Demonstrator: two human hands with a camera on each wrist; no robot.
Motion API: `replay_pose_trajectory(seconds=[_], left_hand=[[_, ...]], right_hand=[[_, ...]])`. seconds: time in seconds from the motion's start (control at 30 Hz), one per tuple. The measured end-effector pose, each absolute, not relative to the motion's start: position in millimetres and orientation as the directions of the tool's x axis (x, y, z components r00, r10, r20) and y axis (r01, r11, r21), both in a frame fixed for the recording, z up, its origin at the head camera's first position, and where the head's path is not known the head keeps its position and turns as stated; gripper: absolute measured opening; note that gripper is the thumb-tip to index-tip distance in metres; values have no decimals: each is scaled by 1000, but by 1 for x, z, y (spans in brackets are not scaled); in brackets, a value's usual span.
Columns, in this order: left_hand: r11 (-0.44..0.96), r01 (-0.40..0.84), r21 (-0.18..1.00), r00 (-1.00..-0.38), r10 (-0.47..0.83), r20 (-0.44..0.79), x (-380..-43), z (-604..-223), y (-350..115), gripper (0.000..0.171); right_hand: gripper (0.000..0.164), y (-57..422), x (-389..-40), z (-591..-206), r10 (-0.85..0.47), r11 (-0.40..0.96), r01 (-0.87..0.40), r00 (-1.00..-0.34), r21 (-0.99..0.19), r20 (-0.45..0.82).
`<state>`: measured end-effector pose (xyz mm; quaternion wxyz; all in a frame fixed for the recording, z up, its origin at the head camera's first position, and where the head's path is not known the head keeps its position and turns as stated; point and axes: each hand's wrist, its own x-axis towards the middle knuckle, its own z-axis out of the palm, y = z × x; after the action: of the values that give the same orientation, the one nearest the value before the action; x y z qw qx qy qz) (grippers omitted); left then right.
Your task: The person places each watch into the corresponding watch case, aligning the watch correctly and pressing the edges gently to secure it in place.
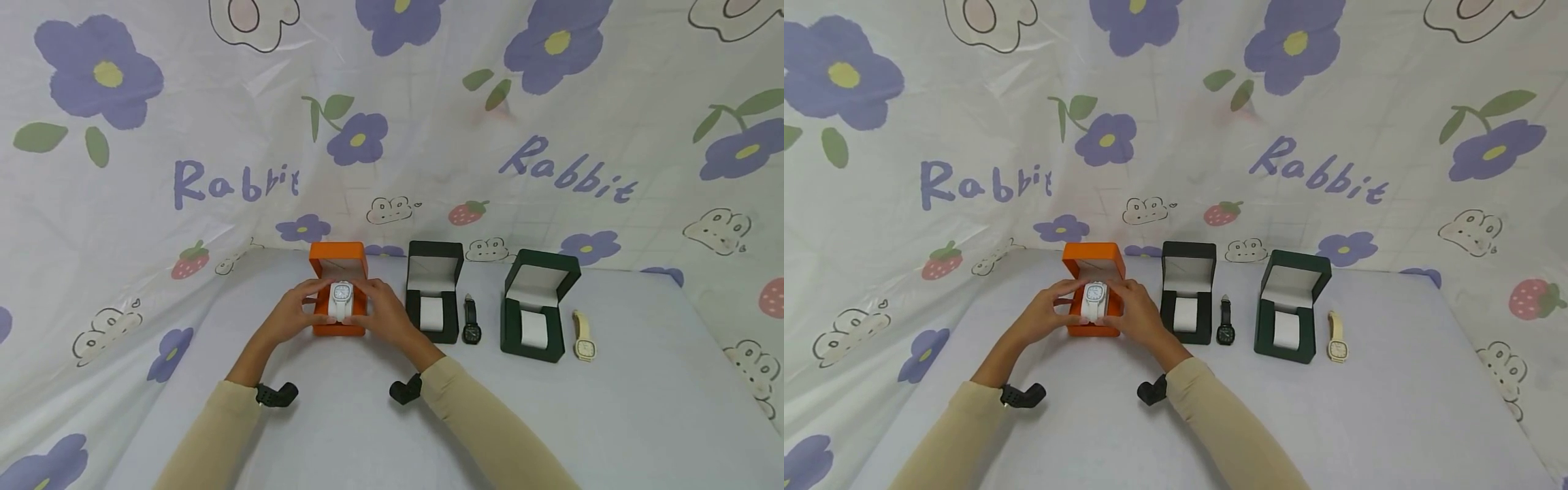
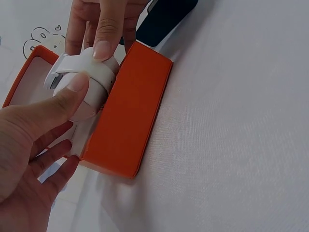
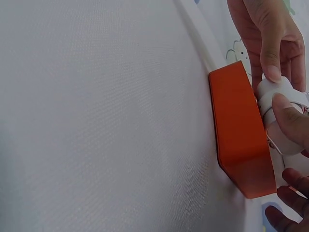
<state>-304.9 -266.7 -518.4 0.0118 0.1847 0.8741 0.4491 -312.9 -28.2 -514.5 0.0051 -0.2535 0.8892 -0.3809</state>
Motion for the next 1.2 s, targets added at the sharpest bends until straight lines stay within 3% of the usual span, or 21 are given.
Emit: replay_pose_trajectory(seconds=[1.2], left_hand=[[561, 322, 763, -931, 335, 147, -305, -527, -269, 72]], right_hand=[[75, -38, -318, -523, -454, 595, -446, -873, -669, 178]])
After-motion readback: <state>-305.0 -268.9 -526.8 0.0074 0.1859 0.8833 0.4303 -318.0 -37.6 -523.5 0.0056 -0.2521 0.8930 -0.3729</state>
